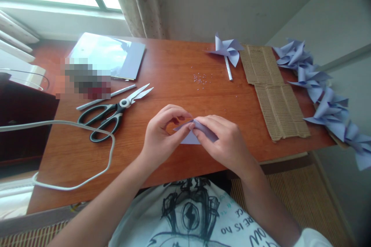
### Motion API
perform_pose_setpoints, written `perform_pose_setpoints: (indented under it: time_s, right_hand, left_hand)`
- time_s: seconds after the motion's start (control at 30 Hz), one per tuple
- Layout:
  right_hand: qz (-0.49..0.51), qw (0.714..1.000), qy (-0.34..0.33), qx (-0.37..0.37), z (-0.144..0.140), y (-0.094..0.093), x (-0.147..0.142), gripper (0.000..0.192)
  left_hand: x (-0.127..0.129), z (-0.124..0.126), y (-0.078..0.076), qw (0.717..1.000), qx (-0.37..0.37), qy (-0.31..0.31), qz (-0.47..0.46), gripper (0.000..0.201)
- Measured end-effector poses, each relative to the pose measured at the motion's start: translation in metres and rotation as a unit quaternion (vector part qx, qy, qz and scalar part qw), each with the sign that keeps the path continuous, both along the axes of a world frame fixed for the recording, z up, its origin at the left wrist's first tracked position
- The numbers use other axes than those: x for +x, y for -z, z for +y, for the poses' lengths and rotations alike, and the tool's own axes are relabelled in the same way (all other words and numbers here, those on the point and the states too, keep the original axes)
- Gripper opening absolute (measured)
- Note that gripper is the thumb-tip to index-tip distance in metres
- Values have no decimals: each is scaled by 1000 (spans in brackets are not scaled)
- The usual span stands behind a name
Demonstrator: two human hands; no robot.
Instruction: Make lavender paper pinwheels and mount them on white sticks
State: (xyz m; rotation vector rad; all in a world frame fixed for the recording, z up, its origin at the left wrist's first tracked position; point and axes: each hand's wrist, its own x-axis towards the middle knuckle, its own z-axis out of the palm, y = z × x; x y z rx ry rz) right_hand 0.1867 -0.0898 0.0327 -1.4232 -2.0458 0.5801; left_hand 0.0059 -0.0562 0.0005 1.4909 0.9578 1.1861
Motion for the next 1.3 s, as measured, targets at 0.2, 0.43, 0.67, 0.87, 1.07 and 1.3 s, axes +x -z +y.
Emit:
perform_pose_setpoints:
  time_s: [0.2,0.43,0.67,0.87,1.07,1.3]
  right_hand:
    - [26,1000,-6,-15,0,-3,3,10]
    - [71,997,2,-42,1,-5,6,12]
    - [152,986,20,-62,7,-3,7,8]
    - [190,976,33,-104,9,4,8,6]
    - [180,978,20,-103,9,5,9,6]
    - [234,963,53,-126,11,16,16,6]
  left_hand:
    - [-1,0,-1,999,-19,34,2,5]
    - [1,-2,-3,996,-83,26,-5,10]
    - [4,-3,-4,989,-145,34,-19,12]
    - [4,-3,-2,986,-159,49,-22,11]
    - [4,-2,-1,983,-170,65,-33,13]
    - [1,-1,-7,976,-194,98,-18,22]
